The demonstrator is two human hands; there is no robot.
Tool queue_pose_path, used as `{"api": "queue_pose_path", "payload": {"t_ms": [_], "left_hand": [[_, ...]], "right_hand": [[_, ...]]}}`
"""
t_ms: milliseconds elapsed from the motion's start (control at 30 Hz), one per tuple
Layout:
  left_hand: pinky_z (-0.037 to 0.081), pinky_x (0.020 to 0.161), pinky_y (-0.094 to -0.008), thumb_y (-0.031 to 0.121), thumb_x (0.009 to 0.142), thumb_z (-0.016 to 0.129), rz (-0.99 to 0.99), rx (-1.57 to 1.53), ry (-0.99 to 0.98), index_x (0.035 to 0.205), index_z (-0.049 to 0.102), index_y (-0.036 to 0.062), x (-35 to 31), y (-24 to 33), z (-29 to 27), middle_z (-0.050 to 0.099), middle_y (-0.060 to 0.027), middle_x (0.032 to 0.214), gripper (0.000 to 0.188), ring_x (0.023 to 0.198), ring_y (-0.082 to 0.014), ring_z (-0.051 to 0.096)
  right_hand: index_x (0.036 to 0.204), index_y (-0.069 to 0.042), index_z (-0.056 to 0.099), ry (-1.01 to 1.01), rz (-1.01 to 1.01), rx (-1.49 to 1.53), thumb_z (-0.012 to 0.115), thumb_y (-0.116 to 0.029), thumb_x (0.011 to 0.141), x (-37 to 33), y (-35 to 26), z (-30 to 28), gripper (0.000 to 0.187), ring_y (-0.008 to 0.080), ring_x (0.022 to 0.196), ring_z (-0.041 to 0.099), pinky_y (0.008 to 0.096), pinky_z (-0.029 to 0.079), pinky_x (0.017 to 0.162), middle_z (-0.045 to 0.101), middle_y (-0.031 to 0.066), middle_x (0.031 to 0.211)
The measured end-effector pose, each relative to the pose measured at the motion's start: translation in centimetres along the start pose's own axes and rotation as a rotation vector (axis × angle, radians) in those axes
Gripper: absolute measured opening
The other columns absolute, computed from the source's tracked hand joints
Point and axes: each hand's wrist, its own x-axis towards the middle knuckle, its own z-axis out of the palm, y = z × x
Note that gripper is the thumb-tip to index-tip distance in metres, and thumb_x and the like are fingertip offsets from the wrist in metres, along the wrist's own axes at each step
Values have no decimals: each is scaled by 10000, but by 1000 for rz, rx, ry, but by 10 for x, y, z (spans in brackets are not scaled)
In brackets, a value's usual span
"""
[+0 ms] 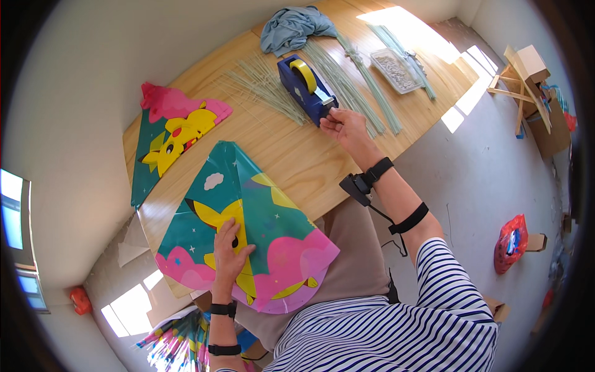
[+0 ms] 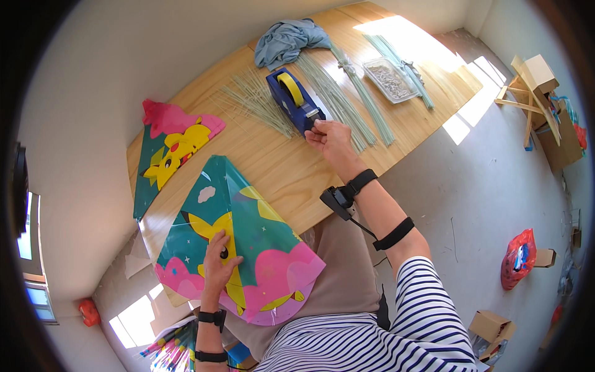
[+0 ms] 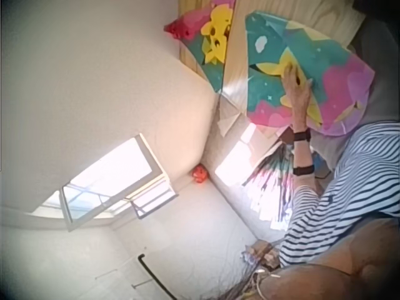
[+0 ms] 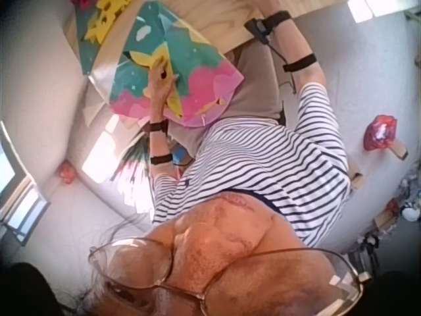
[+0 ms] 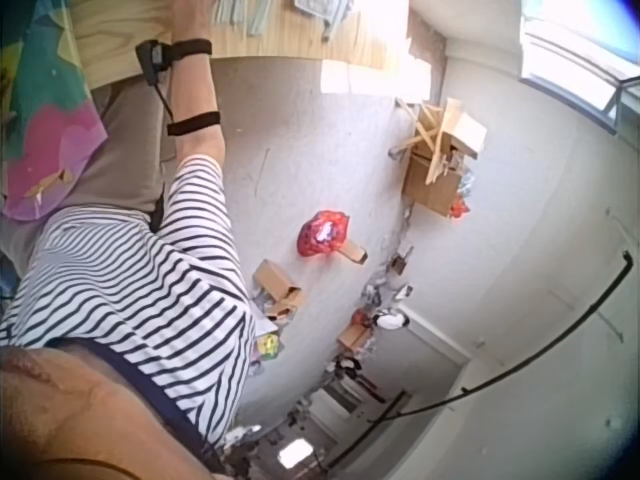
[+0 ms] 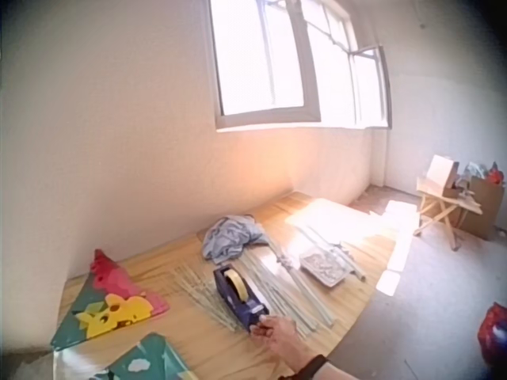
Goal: Manually assemble a plastic character kite by attaching structural rods and tape.
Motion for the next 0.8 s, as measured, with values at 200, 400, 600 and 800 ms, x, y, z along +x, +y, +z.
{"api": "queue_pose_path", "payload": {"t_ms": [200, 400, 600, 800], "left_hand": [[436, 1015, -416, 141, 680, 835, 56, 116, 115, 1179, 625, -23, 6, 18, 8, 586, -191, 1269, 566, 1196, -361, 528], [479, 759, -412, 201, 671, 841, -143, 100, 76, 1056, 623, -22, 5, 28, 4, 610, -153, 938, 495, 875, -322, 596], [479, 617, -412, 202, 657, 850, -381, 143, -85, 888, 649, 35, -10, 20, 1, 641, -119, 720, 349, 692, -309, 638], [480, 608, -397, 154, 711, 790, -363, -114, 14, 734, 635, 7, -11, -4, 8, 654, -128, 678, 215, 644, -285, 645]], "right_hand": [[803, 12, 615, 160, -124, -249, 669, -14, 854, 11, 0, 14, 79, 213, 574, 649, 360, 571, 565, 636, 97, 720], [666, 44, 597, 313, -263, -487, 666, -7, 806, 16, 2, 20, 164, 217, 436, 596, 329, 507, 416, 616, 124, 604], [707, 49, 629, 335, -306, -558, 659, -10, 792, 32, 10, 14, 107, 203, 444, 601, 332, 473, 397, 621, 122, 603], [774, -1, 660, 157, -451, -672, 653, -52, 841, -2, 17, -15, 84, 139, 493, 559, 275, 454, 454, 602, 50, 640]]}}
